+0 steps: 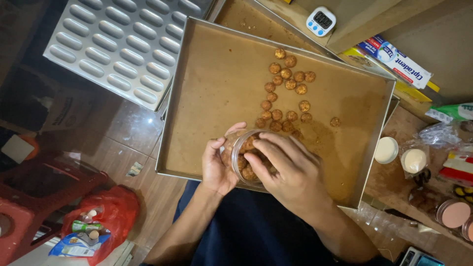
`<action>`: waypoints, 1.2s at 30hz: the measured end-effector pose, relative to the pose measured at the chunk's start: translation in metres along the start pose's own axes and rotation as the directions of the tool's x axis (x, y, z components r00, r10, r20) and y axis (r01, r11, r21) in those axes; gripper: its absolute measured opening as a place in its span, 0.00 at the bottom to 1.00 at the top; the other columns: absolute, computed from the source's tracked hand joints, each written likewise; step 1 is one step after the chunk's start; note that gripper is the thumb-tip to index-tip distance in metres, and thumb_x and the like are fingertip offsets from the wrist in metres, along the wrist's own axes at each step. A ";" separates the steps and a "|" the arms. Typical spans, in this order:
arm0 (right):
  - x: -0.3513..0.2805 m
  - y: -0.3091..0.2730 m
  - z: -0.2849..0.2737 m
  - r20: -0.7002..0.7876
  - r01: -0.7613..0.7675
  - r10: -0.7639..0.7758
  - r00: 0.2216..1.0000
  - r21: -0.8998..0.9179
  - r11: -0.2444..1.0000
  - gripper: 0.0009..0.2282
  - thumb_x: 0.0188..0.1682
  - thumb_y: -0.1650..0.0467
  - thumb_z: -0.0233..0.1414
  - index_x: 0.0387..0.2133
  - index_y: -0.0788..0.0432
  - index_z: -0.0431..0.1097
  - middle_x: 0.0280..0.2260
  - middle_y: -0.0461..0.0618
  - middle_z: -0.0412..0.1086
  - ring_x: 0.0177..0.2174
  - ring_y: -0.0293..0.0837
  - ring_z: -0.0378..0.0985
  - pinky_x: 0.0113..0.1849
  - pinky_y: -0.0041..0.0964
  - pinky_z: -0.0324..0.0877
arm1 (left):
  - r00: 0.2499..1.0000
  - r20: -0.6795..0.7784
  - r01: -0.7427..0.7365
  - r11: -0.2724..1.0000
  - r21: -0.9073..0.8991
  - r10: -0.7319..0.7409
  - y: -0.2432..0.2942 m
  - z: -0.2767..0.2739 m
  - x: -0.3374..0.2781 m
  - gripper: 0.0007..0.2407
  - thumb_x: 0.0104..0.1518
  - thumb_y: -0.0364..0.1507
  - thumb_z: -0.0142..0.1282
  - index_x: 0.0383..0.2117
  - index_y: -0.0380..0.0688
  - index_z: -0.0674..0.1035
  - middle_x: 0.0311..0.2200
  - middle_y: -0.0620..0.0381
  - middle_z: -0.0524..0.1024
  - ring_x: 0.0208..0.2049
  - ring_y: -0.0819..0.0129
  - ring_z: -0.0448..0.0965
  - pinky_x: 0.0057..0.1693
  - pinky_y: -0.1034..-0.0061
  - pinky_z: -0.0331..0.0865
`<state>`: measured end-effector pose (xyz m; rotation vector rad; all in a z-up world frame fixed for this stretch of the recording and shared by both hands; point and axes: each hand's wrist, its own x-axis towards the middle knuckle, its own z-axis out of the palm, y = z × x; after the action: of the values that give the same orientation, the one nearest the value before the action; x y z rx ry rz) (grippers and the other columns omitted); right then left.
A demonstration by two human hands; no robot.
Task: Packaging cookies from a large baking tray into a plastic container.
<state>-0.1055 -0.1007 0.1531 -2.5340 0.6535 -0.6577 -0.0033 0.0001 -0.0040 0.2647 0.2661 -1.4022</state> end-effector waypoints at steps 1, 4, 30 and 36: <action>0.000 0.000 0.000 0.000 0.000 0.000 1.000 0.001 1.000 0.10 0.44 0.72 0.65 0.37 0.61 0.75 0.40 0.54 0.76 0.39 0.51 0.82 0.42 0.41 0.78 | 1.000 -0.001 0.000 1.000 0.000 0.000 0.000 0.001 0.000 0.23 0.62 0.38 0.44 0.63 0.41 0.68 0.53 0.44 0.75 0.54 0.53 0.77 0.61 0.56 0.72; -0.001 -0.001 0.000 -0.012 -0.013 0.013 1.000 -0.007 1.000 0.10 0.44 0.72 0.65 0.37 0.61 0.75 0.40 0.53 0.76 0.38 0.51 0.82 0.41 0.41 0.78 | 1.000 0.020 0.013 1.000 0.002 -0.013 0.000 0.003 -0.001 0.23 0.62 0.38 0.43 0.62 0.42 0.68 0.54 0.42 0.75 0.54 0.52 0.77 0.61 0.57 0.71; -0.092 0.280 0.054 0.043 -0.717 0.728 0.685 -0.137 0.683 0.14 0.53 0.70 0.60 0.52 0.56 0.75 0.39 0.52 0.77 0.34 0.42 0.79 0.36 0.37 0.75 | 0.996 -0.072 -0.046 0.997 0.059 0.050 0.022 -0.012 -0.006 0.28 0.60 0.42 0.42 0.65 0.42 0.65 0.61 0.40 0.70 0.61 0.44 0.70 0.64 0.45 0.66; -0.101 0.259 0.075 0.093 -0.602 0.623 0.776 -0.182 0.777 0.18 0.47 0.70 0.62 0.52 0.57 0.74 0.49 0.54 0.73 0.39 0.46 0.81 0.43 0.39 0.77 | 0.982 -0.172 -0.065 0.994 0.086 0.079 0.027 -0.017 -0.006 0.29 0.58 0.43 0.44 0.66 0.43 0.66 0.62 0.42 0.69 0.62 0.45 0.70 0.65 0.46 0.65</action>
<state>-0.2280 -0.2298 -0.0734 -2.2407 1.4290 -0.1837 0.0217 0.0156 -0.0169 0.4610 0.3422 -1.3209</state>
